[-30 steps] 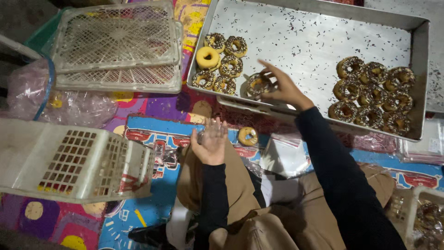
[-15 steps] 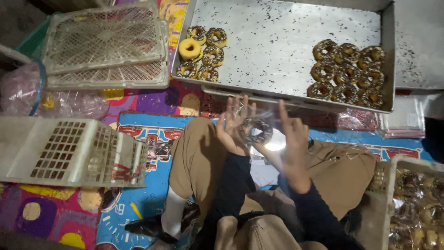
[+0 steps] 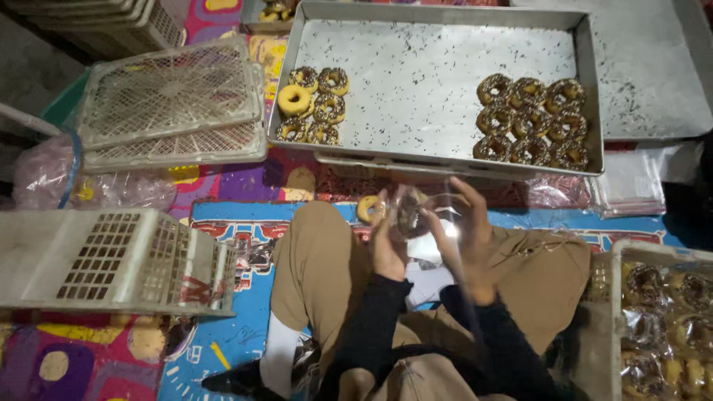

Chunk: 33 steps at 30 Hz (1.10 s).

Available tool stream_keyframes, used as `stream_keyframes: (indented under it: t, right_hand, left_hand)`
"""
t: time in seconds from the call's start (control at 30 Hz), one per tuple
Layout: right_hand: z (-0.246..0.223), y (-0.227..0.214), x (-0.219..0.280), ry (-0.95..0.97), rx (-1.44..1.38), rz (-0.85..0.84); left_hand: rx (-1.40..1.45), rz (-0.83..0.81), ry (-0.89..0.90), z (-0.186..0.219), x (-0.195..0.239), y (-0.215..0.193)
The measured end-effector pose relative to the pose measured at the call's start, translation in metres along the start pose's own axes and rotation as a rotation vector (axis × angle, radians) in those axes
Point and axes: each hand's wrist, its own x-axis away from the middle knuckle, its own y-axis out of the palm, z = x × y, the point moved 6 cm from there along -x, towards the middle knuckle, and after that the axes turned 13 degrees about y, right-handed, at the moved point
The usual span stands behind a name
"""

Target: The person sits on a mat and repeatedly picks donuts from a metal tray, places them into small clear plastic bags, and sets the filled bags into a white plastic basket. The process continues with multiple donuts being individually packaged.

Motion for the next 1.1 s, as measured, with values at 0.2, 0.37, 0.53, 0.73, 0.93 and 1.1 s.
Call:
stream_keyframes:
  t: [0.2,0.37,0.53,0.73,0.93,1.1]
  right_hand:
    - [-0.005,-0.025,-0.011,0.177,0.217,-0.572]
    - [-0.019,-0.064,-0.015,0.212,-0.031,-0.24]
    - [-0.031,-0.058,-0.012,-0.056,0.165,-0.245]
    - [-0.051,-0.041,-0.013,-0.338,0.296,-0.263]
    - [-0.014,-0.035,-0.006,-0.641,0.928,0.037]
    - [0.062,-0.075,-0.052,0.192,0.875,-0.296]
  left_hand:
    - [-0.991,-0.612,0.124,0.038,-0.025,0.041]
    - [-1.255,-1.088,0.778,0.11,-0.01,0.144]
    - [-1.277,-1.236,0.898,0.134,0.025,0.177]
    - [-1.32,-1.126,0.886,0.146,0.03,0.181]
    - [-1.462,-1.105,1.013,0.188,0.018,0.175]
    - [-1.266,-0.776,0.865,0.202,-0.006,0.148]
